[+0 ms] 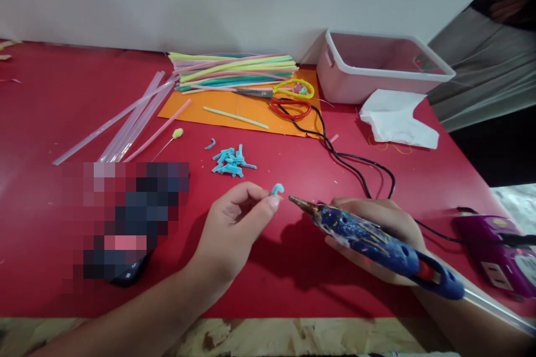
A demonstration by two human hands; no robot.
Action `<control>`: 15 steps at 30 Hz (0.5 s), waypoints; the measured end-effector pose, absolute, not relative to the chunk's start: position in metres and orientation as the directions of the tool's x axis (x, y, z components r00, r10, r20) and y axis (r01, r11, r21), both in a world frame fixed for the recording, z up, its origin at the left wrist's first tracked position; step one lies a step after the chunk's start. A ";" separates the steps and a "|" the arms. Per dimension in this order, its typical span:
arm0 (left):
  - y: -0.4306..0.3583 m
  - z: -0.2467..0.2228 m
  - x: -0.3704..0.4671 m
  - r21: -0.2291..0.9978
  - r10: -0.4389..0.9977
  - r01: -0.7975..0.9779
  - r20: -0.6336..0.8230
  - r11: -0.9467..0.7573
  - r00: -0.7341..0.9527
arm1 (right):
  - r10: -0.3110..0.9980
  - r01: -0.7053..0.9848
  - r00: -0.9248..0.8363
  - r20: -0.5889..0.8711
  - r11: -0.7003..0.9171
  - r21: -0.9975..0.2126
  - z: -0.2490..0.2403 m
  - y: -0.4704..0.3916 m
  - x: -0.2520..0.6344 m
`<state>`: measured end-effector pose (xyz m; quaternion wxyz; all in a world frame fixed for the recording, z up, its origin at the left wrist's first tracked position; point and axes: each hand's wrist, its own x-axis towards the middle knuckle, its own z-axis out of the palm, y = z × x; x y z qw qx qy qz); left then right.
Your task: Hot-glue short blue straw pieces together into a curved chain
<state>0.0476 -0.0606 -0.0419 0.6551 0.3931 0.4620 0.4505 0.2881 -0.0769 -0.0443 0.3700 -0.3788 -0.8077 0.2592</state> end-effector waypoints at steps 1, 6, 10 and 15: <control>-0.060 -0.042 0.047 0.930 0.955 -0.233 -0.251 0.283 0.159 | 0.796 0.412 -0.450 0.406 0.588 -0.696 -0.044 -0.076 0.287; -0.062 -0.041 0.043 0.942 0.960 -0.218 -0.218 0.254 0.176 | 0.815 0.424 -0.507 0.282 0.521 -0.741 -0.043 -0.073 0.284; -0.065 -0.041 0.041 0.956 0.958 -0.180 -0.191 0.231 0.215 | 0.817 0.438 -0.501 0.286 0.524 -0.731 -0.044 -0.073 0.284; -0.065 -0.037 0.042 0.961 0.961 -0.183 -0.166 0.209 0.223 | 0.805 0.420 -0.454 0.381 0.571 -0.706 -0.045 -0.074 0.280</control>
